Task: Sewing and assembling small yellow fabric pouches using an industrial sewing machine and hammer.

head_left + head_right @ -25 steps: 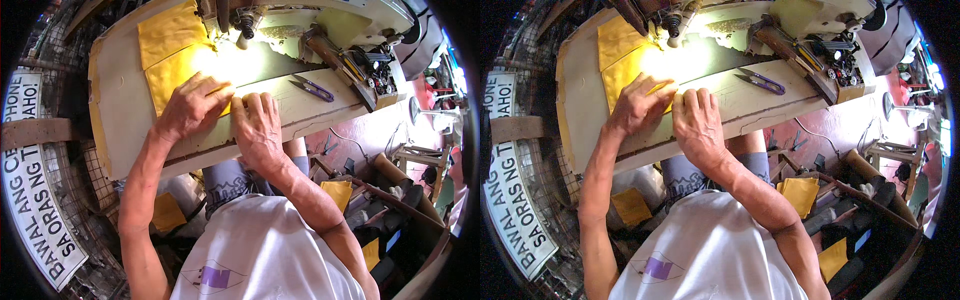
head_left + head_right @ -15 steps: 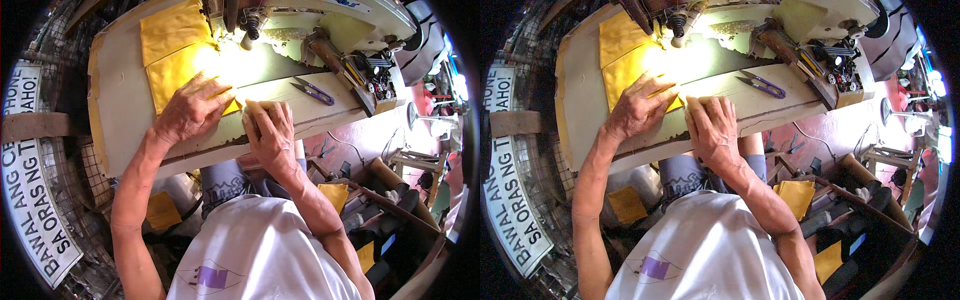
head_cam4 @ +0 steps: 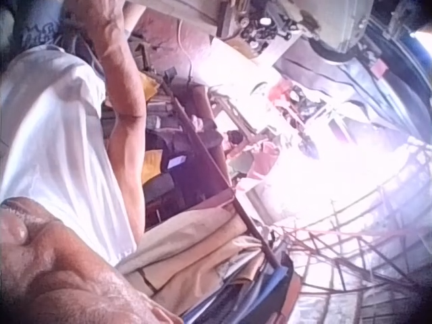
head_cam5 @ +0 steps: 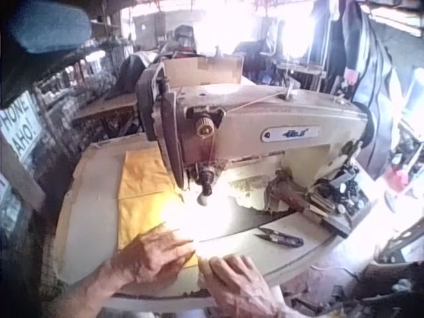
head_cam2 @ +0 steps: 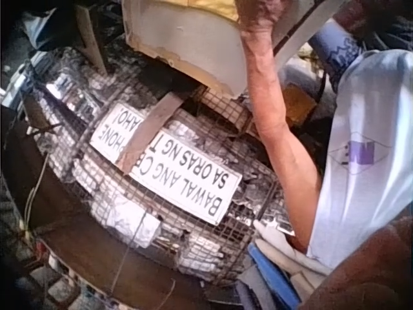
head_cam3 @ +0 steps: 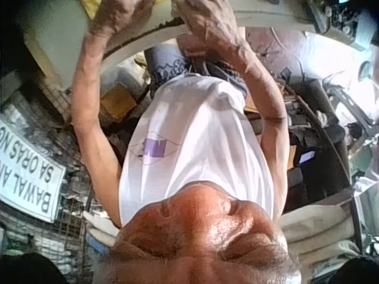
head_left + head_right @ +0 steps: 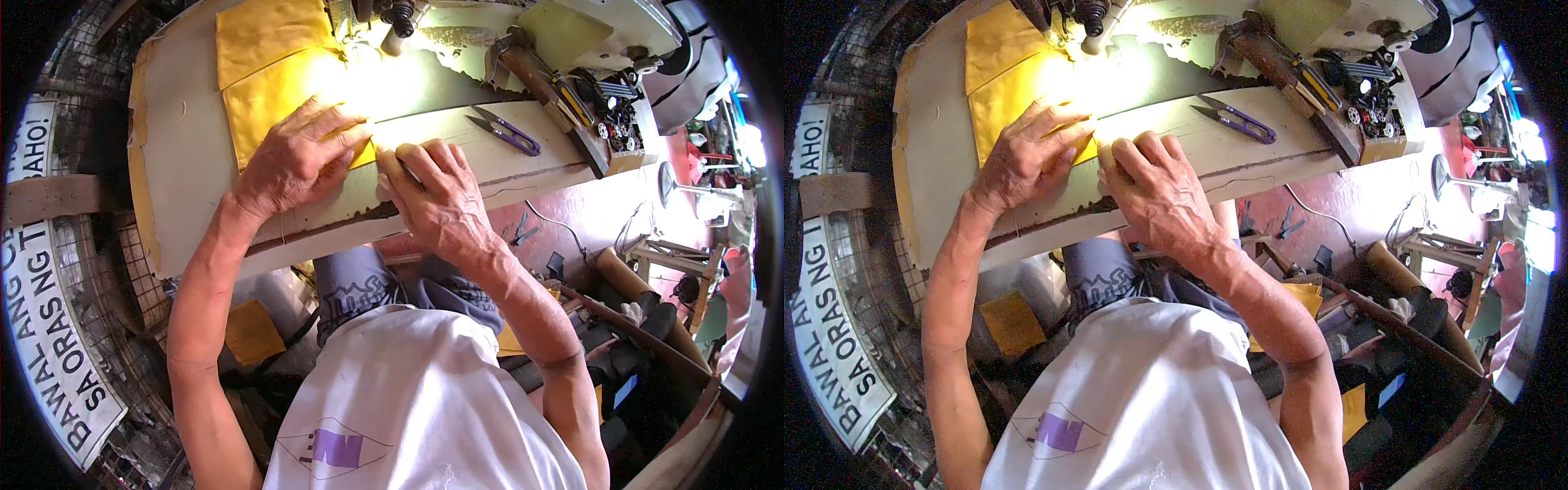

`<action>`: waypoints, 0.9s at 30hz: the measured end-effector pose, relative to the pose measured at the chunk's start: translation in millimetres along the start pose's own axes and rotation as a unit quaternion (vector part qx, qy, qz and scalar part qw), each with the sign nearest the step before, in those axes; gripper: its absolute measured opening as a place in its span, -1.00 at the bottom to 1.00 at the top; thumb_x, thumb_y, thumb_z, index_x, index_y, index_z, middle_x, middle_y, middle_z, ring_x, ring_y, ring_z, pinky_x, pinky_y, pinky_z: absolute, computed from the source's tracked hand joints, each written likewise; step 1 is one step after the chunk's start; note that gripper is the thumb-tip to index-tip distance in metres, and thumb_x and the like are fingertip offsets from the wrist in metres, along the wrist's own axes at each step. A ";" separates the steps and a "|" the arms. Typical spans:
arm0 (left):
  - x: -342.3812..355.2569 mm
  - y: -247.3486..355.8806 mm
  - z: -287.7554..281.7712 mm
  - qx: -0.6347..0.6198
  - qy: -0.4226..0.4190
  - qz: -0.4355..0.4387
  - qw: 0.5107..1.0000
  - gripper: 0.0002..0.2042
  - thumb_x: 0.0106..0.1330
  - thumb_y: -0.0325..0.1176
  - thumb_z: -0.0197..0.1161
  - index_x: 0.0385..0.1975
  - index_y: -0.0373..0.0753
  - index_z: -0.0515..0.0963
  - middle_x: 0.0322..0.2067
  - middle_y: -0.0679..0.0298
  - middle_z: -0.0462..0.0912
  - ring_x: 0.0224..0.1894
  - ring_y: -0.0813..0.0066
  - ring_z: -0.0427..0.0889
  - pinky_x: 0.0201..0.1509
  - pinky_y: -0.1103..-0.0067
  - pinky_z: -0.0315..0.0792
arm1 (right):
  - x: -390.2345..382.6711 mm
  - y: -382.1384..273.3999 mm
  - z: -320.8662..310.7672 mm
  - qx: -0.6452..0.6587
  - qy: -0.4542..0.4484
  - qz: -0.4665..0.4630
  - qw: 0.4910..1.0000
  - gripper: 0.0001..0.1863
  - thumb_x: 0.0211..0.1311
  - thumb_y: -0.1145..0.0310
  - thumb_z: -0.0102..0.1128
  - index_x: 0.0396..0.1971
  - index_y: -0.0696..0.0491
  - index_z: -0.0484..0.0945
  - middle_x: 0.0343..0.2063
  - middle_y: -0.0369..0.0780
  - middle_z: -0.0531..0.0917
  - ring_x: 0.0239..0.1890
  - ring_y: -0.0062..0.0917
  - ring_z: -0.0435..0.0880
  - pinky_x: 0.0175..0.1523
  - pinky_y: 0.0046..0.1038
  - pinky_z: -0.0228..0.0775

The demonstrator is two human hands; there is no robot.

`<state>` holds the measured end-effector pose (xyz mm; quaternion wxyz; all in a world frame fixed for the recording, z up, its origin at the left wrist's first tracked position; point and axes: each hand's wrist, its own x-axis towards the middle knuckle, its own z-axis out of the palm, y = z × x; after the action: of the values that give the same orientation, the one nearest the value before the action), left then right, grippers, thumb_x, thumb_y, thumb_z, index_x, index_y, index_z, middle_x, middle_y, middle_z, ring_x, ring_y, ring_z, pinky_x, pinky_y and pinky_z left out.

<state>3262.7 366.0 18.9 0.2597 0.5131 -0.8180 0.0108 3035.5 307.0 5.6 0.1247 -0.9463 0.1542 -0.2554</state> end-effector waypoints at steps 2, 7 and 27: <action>0.5 -0.5 -0.2 -0.003 -0.001 -0.003 1.000 -0.75 0.27 -0.46 0.25 -0.06 -0.24 0.64 -0.04 0.19 0.63 0.03 0.12 0.60 0.25 0.26 0.45 | 0.4 1.5 -1.1 0.002 -0.007 -0.005 1.000 -0.46 -0.19 0.23 0.34 -0.11 0.15 0.58 -0.22 -0.21 0.47 -0.13 -0.31 0.44 0.01 -0.27 0.31; 0.5 1.4 0.1 -0.010 0.003 -0.027 1.000 -0.77 0.25 -0.47 0.26 -0.09 -0.25 0.64 -0.06 0.20 0.62 0.01 0.11 0.59 0.22 0.28 0.47 | 2.6 4.0 -7.1 0.003 -0.043 -0.014 0.999 -0.34 -0.27 0.16 0.40 -0.05 0.14 0.56 -0.18 -0.21 0.48 -0.10 -0.31 0.44 0.03 -0.27 0.31; -8.8 -14.0 -8.7 0.011 -0.060 -0.062 0.996 -0.65 0.31 -0.39 0.21 0.10 -0.18 0.58 0.16 0.13 0.53 0.27 0.10 0.44 0.44 0.22 0.25 | 19.5 8.2 -13.9 -0.016 -0.074 -0.097 0.992 -0.57 0.06 0.31 0.41 -0.10 0.23 0.61 0.01 -0.11 0.61 -0.09 -0.35 0.56 -0.02 -0.32 0.45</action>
<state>3281.2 369.2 19.1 0.2045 0.5650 -0.7989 -0.0271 3042.4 290.3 23.3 0.0956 -0.9750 0.0557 -0.1929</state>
